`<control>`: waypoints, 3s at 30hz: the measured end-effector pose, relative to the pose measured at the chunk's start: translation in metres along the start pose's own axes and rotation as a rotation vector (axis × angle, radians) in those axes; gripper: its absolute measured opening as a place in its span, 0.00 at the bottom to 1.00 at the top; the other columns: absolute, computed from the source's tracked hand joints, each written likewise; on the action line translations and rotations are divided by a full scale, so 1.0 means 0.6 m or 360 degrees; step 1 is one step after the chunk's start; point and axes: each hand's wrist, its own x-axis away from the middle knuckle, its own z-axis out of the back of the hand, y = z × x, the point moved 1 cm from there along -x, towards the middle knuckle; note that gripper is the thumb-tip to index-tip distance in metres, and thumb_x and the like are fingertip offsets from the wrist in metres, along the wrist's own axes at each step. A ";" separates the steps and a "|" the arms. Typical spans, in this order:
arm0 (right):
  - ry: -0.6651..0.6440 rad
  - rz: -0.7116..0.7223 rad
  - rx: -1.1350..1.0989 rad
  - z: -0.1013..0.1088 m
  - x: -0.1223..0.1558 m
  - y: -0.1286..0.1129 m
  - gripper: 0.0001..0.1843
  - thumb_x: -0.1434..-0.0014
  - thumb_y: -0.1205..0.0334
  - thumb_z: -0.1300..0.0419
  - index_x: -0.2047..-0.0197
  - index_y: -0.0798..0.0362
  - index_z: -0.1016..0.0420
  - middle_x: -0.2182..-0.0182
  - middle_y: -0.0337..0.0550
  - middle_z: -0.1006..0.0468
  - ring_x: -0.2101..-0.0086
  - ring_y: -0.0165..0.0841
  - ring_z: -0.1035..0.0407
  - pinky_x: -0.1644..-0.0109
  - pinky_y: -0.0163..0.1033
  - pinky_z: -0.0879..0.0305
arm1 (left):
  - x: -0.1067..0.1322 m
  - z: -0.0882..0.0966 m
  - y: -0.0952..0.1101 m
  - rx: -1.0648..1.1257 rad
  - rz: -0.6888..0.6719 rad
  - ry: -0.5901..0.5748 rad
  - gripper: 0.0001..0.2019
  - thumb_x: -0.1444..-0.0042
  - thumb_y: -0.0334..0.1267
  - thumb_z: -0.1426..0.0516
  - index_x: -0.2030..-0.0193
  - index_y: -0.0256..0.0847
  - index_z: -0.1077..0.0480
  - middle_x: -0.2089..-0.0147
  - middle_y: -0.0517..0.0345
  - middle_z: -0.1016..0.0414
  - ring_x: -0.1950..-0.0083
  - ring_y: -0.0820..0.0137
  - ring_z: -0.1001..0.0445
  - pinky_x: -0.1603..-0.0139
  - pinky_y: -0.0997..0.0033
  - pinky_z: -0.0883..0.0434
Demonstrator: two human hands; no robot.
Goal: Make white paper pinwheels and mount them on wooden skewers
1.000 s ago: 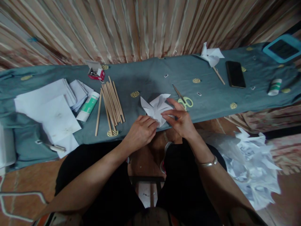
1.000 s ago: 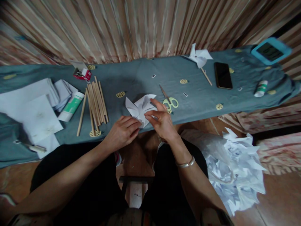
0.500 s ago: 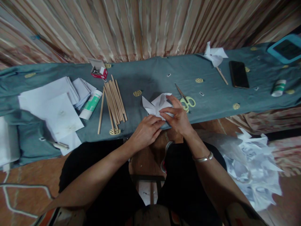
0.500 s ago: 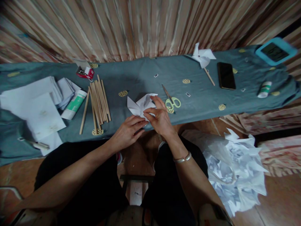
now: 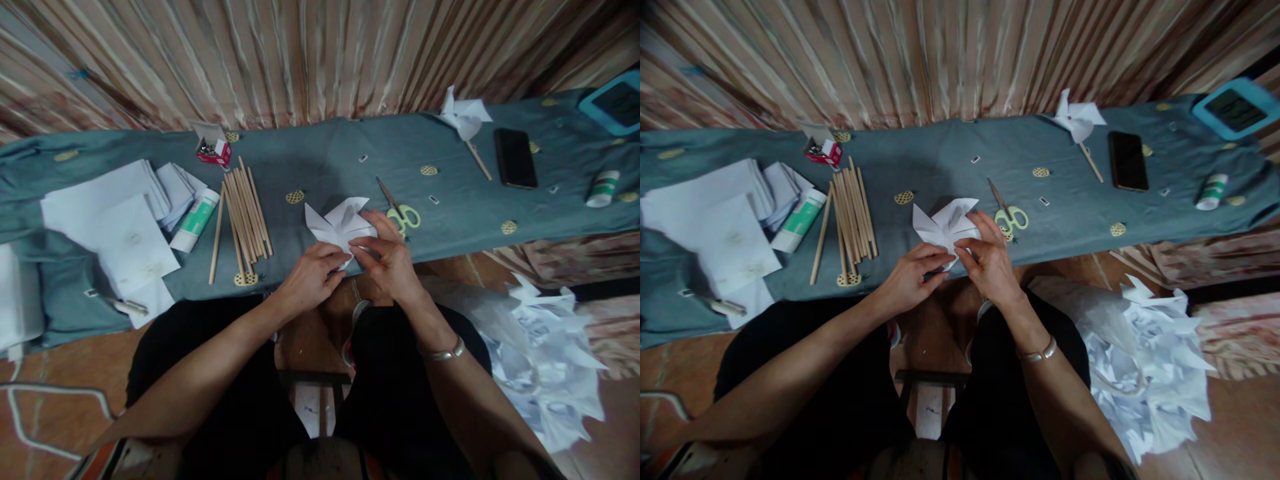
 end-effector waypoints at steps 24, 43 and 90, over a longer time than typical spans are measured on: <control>0.0003 -0.0002 0.0144 -0.001 0.003 0.001 0.14 0.36 0.53 0.45 0.61 0.49 0.19 0.39 0.45 0.32 0.35 0.45 0.46 0.36 0.58 0.43 | -0.005 0.000 0.001 -0.0041 0.0085 -0.0009 0.14 0.43 0.30 0.44 0.49 0.37 0.27 0.53 0.50 0.25 0.50 0.63 0.27 0.46 0.61 0.28; -0.0247 0.0062 0.0465 -0.011 -0.002 -0.027 0.22 0.36 0.67 0.52 0.42 0.44 0.30 0.30 0.43 0.50 0.31 0.49 0.62 0.35 0.62 0.54 | -0.006 0.001 0.001 -0.0037 0.0120 -0.0042 0.13 0.43 0.30 0.45 0.51 0.39 0.27 0.52 0.51 0.26 0.50 0.64 0.26 0.46 0.62 0.28; -0.0356 0.0167 0.0630 -0.030 -0.030 -0.032 0.18 0.41 0.72 0.51 0.54 0.55 0.23 0.37 0.56 0.37 0.32 0.47 0.57 0.37 0.59 0.49 | -0.080 0.110 -0.017 0.1065 0.0616 0.1037 0.09 0.50 0.36 0.39 0.62 0.39 0.21 0.59 0.52 0.18 0.57 0.66 0.22 0.53 0.65 0.28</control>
